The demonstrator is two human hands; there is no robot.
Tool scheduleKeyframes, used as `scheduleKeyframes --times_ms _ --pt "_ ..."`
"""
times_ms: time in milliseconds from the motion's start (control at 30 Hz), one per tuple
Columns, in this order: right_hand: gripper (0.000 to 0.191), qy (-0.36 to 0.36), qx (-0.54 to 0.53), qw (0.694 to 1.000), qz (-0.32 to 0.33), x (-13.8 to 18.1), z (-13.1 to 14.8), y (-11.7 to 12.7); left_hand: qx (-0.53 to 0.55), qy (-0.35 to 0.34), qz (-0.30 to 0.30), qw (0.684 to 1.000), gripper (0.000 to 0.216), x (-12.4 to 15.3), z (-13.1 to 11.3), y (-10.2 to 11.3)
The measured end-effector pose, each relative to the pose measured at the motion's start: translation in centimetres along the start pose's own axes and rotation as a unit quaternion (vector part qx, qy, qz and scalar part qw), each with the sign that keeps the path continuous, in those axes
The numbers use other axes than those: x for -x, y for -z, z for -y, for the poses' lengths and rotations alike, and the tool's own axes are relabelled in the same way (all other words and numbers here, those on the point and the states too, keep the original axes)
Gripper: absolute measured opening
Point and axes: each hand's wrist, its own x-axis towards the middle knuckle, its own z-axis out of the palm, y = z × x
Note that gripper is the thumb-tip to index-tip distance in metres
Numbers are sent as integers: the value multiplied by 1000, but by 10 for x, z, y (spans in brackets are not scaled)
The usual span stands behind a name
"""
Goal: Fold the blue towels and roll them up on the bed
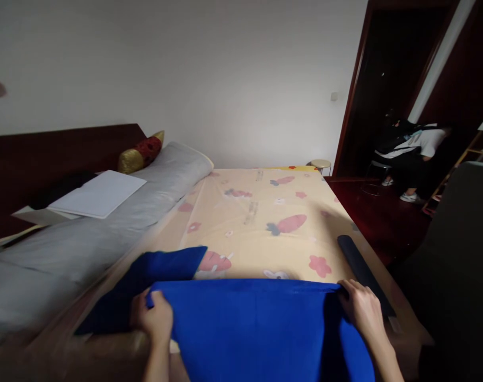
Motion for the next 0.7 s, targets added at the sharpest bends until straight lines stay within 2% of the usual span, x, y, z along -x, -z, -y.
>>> scheduleKeyframes --times_ms 100,233,300,367,467,567,700 --pt "25 0 49 998 -27 -28 0 -10 -5 -41 8 999 32 -11 -7 -26" --pt "21 -38 110 985 -131 -71 2 11 10 -97 43 994 32 -55 -39 -59" --pt "19 -58 122 973 -188 -85 0 20 19 -117 37 992 36 -75 -53 -62" --pt "21 -71 118 966 -221 -89 -6 18 19 -134 9 991 38 -84 -56 -56" --pt "28 -40 83 979 -182 -74 -20 -7 -21 -169 -11 985 36 -69 -34 -43" --pt "42 -7 30 995 -93 -45 -31 -50 -94 -209 66 971 31 -27 12 -35" --pt "57 -34 -6 999 9 -1 -40 -109 -152 -184 160 958 28 43 74 -33"
